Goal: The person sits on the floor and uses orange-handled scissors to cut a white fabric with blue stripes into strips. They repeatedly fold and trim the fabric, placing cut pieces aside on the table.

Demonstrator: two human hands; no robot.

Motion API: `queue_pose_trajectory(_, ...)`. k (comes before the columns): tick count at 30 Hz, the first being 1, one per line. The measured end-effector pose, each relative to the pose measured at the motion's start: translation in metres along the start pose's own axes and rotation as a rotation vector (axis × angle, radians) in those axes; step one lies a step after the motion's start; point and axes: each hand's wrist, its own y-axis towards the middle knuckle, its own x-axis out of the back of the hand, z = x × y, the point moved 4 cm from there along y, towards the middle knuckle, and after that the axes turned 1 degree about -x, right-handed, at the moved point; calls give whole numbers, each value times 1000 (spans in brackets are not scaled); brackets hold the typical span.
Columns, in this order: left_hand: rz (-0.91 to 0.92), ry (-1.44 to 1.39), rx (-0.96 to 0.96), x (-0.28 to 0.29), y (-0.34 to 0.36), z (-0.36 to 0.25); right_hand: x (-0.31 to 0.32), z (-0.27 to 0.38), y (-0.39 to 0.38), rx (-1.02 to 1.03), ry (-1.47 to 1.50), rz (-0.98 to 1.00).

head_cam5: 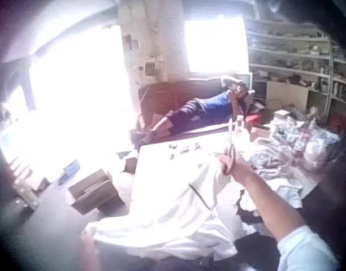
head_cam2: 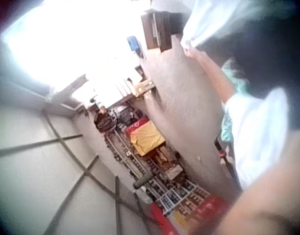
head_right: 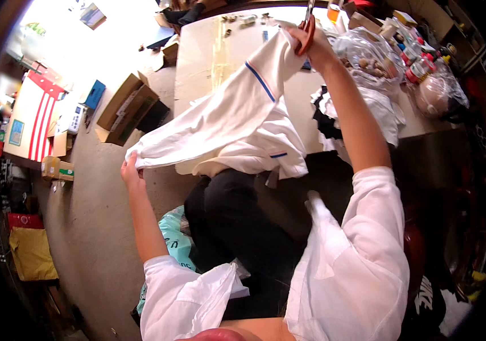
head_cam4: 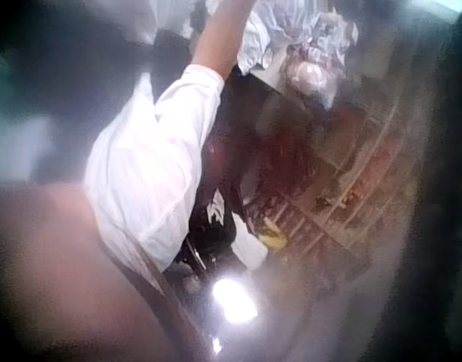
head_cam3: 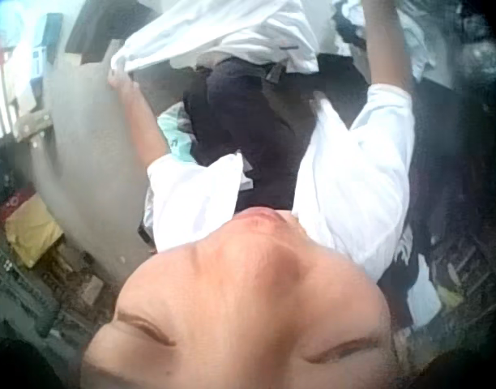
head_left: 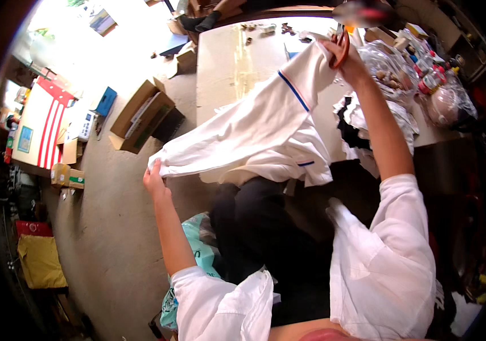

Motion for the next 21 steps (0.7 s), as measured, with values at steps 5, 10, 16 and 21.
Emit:
queue_pose_trajectory(5, -8, -274, -22, -18, -56, -66, -28, 4, 123, -126, -163, -148)
queue_pose_trajectory(10, 358, -407, 96, -110, -129, -21, -12, -29, 126, -103, 143, -455)
queue_pose_trajectory(16, 272, -461, 299, -101, -150, 57, -118, -91, -127, -395, 114, -50)
queue_pose_trajectory(21, 101, -651, 400, -74, -115, 92, -158, -81, -235, -549, 204, -34)
